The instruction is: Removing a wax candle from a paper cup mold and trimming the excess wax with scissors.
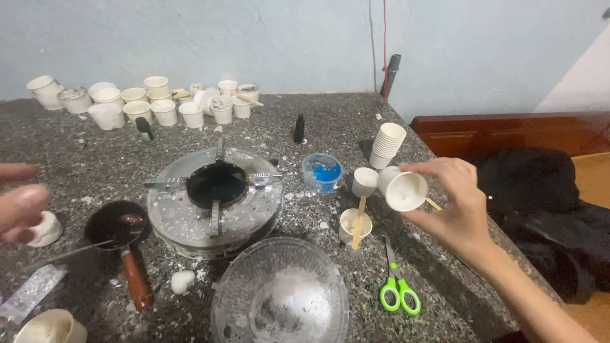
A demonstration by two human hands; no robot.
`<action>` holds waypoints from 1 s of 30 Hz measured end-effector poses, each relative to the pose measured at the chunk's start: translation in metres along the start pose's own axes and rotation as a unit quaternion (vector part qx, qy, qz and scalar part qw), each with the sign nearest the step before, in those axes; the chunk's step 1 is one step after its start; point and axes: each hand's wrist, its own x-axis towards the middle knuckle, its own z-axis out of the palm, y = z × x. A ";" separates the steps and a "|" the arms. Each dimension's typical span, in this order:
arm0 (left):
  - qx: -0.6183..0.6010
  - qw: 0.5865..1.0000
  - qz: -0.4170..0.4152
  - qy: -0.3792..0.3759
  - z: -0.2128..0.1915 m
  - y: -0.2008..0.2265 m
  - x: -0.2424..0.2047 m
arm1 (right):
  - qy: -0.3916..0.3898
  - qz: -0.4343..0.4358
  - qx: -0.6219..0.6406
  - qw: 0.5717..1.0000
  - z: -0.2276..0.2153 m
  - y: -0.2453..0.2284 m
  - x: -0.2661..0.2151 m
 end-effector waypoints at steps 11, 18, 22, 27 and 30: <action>0.306 0.897 0.257 -0.187 0.126 0.191 -0.189 | 0.099 -0.060 0.183 0.976 0.007 -0.113 0.070; 0.272 0.827 0.455 -0.190 0.149 0.192 -0.187 | 0.128 -0.130 0.183 0.966 0.003 -0.129 0.093; 0.288 0.827 0.449 -0.180 0.151 0.198 -0.183 | 0.113 -0.163 0.178 0.964 0.005 -0.129 0.100; 0.305 0.827 0.447 -0.152 0.145 0.201 -0.176 | 0.068 -0.163 0.189 0.966 0.005 -0.138 0.106; 0.298 0.843 0.414 -0.171 0.146 0.202 -0.171 | 0.068 -0.155 0.193 0.967 0.004 -0.141 0.111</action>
